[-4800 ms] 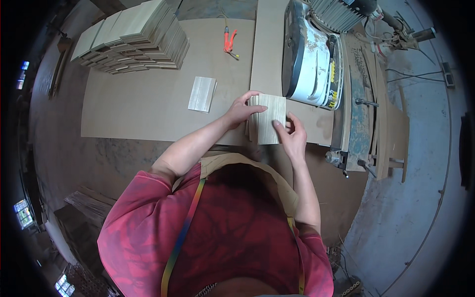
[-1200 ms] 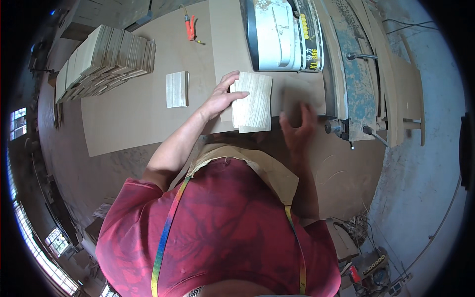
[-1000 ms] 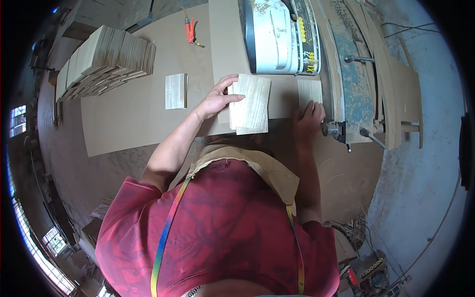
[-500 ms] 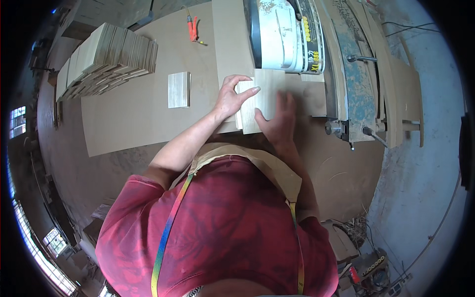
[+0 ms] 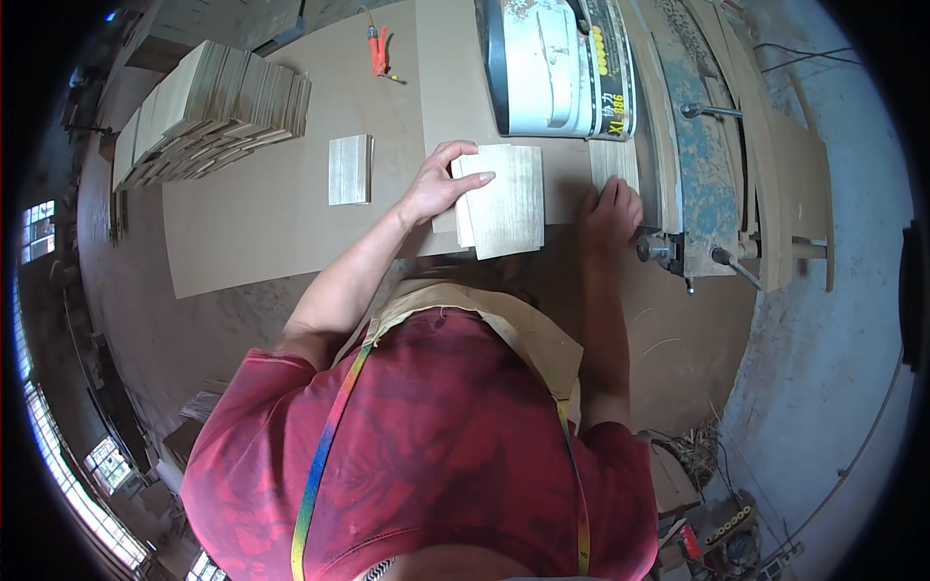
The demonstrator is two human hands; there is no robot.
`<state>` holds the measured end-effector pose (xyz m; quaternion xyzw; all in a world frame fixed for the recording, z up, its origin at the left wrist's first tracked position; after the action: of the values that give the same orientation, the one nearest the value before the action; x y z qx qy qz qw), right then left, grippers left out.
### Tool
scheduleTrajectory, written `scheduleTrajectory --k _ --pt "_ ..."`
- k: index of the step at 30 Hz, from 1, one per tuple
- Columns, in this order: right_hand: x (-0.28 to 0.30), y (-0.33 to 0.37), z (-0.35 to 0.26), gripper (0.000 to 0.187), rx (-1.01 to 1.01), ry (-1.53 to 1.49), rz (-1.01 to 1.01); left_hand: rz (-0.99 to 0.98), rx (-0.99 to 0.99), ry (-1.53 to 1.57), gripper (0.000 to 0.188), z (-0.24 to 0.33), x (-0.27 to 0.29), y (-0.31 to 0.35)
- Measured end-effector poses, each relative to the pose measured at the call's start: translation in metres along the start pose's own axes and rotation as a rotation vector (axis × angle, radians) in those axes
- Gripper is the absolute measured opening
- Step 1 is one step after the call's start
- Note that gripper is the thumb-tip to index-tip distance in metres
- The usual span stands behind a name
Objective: Sanding the faces and edges of wooden blocks using a stationary belt sander machine.
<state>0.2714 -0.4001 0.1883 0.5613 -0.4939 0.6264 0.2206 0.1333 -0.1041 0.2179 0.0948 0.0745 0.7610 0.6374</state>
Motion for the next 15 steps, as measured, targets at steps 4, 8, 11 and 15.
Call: scheduleTrajectory --k 4,8,11,15 --pt "-0.017 -0.047 -0.001 0.040 -0.011 -0.185 0.049 0.146 0.055 -0.140 0.046 0.008 -0.015 -0.011" --pt "0.025 -0.045 -0.066 0.056 0.016 -0.390 -0.163 0.266 -0.029 -0.238 0.048 0.002 -0.021 -0.014" --pt "0.060 0.010 -0.121 0.085 0.078 -0.455 -0.210 0.264 -0.053 -0.249 0.048 0.004 -0.031 -0.015" --pt "0.048 0.037 -0.076 0.084 -0.003 -0.465 -0.119 0.214 -0.032 -0.236 0.048 0.008 -0.021 -0.015"
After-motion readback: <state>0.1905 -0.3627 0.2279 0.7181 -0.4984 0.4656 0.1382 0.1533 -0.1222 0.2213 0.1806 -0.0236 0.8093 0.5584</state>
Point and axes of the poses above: each hand's wrist, its own y-axis away from the middle knuckle, its own x-axis out of the back of the hand, z = x × y, the point moved 2 cm from there along -y, towards the middle knuckle, and after that the axes turned 6 degrees about -z, right-handed, at the moved point
